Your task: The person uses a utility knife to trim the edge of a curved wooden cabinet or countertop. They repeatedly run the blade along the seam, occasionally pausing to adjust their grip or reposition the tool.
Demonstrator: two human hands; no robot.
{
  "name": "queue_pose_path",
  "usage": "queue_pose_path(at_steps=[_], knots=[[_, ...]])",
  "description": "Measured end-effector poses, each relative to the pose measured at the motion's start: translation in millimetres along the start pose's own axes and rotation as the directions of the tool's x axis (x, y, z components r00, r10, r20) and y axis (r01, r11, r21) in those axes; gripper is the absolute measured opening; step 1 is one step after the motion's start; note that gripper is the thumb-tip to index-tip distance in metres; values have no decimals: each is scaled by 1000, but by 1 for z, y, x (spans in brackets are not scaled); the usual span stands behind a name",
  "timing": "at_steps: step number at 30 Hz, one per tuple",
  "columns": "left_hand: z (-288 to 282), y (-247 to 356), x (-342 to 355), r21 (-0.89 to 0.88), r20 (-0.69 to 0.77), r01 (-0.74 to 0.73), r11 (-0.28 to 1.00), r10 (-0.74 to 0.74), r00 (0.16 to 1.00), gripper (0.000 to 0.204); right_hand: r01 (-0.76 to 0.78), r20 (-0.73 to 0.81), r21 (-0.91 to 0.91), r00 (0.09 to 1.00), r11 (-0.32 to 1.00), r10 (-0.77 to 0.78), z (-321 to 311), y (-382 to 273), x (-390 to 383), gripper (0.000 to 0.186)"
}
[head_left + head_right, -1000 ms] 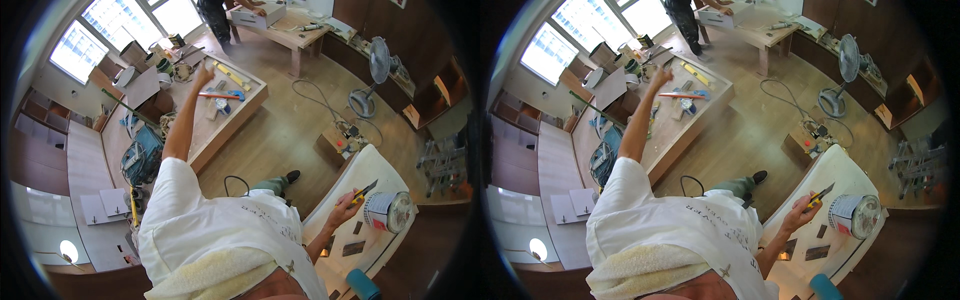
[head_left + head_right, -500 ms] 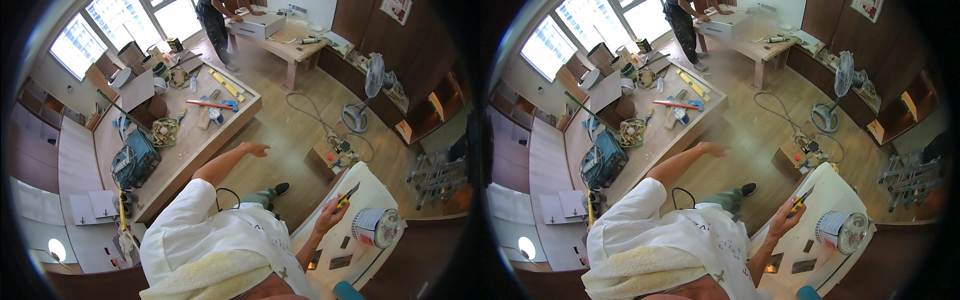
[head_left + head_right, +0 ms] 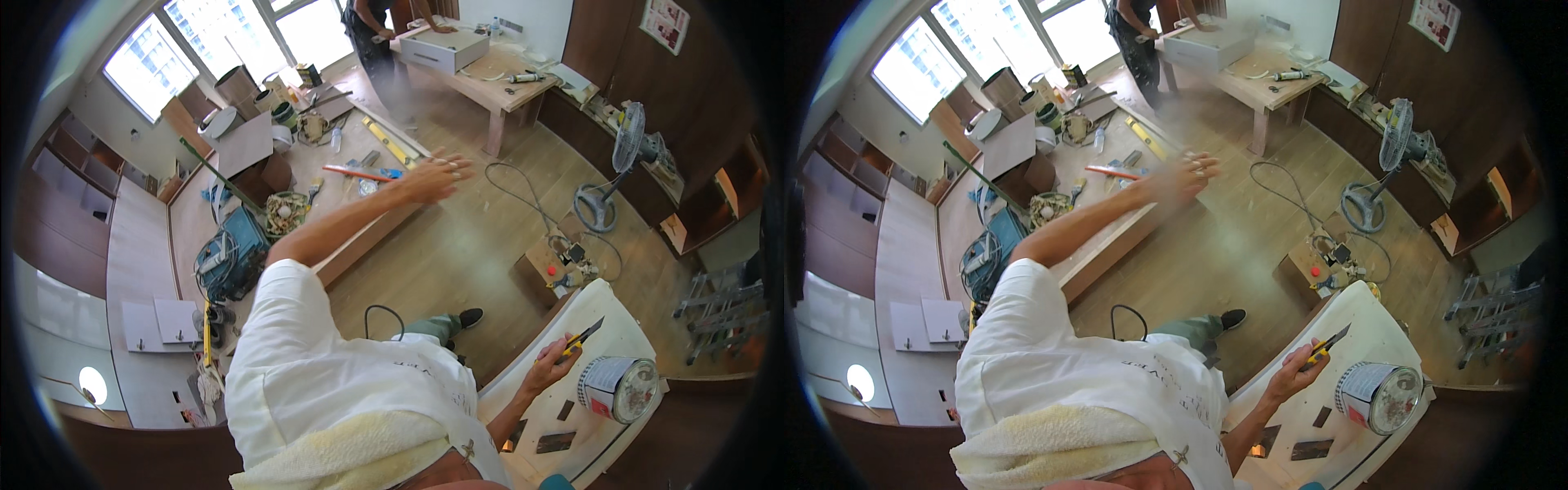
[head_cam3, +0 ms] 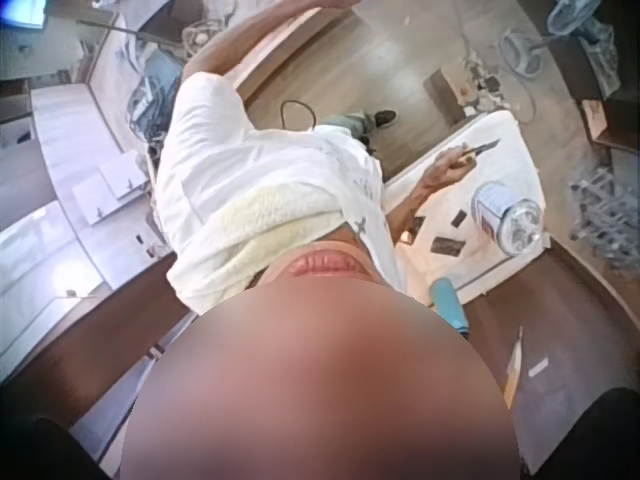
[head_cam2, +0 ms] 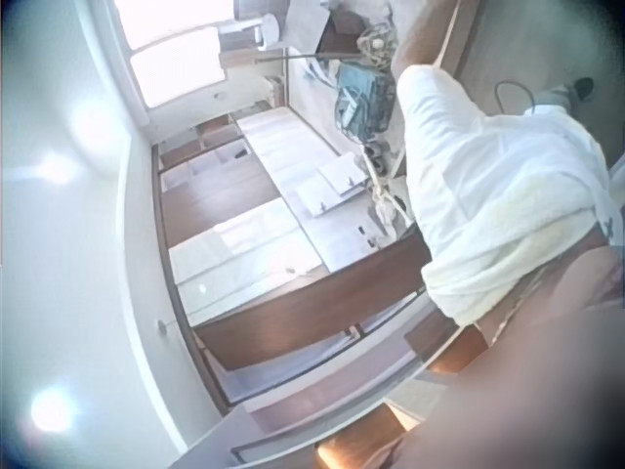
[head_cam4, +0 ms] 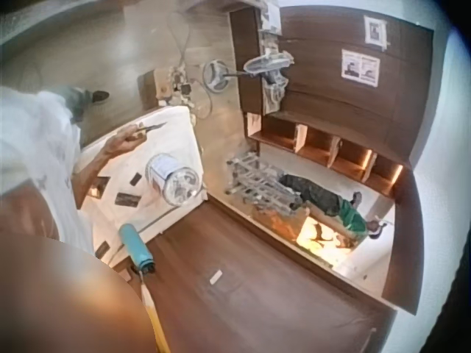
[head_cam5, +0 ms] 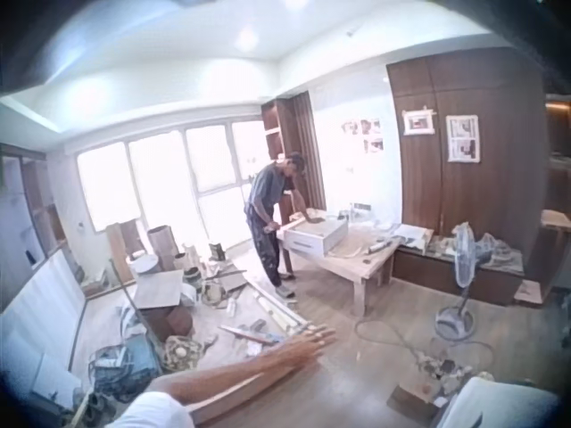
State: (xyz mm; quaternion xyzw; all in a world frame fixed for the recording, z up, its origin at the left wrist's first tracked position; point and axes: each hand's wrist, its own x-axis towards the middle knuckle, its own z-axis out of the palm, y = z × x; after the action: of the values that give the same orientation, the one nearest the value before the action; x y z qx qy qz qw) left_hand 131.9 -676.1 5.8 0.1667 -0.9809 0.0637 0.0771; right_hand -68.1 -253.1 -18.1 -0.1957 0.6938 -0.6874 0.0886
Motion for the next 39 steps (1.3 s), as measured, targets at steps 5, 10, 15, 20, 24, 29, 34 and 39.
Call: queue_pose_path(at_steps=[5, 10, 15, 20, 24, 29, 34, 39], knots=[[-48, -136, -99, 531, 503, 148, 834, -452, 737, 50, -83, -68, 52, 994, 995, 86, -9, 19, -1, 25], [-118, -198, -215, 433, -179, 743, 511, -759, 626, 69, -114, -42, -99, 993, 988, 111, -22, 41, 3, 29], [-110, -135, -206, 324, -223, 740, 589, -713, 665, 70, -94, -13, -53, 996, 994, 93, -7, 45, 19, 30], [-54, 17, -141, 190, 287, 46, 981, -100, 953, 47, 24, 48, -3, 999, 1000, -23, 8, 12, 17, 27], [-59, 49, -136, 39, 172, -303, 952, 293, 941, 45, -28, 59, -83, 998, 996, 33, -2, 25, 8, 26], [-101, -125, -165, 384, 15, 679, 625, -740, 673, 24, -54, -27, -104, 998, 993, 51, -12, 35, -4, 29], [-203, -244, -236, -736, -443, 493, 464, -881, 167, 53, -66, -44, -107, 997, 992, 62, -13, 41, 3, 31], [-92, -226, -212, -405, -194, 669, 624, -773, 604, 38, -63, -2, -16, 998, 998, 63, -1, 44, 23, 28]])
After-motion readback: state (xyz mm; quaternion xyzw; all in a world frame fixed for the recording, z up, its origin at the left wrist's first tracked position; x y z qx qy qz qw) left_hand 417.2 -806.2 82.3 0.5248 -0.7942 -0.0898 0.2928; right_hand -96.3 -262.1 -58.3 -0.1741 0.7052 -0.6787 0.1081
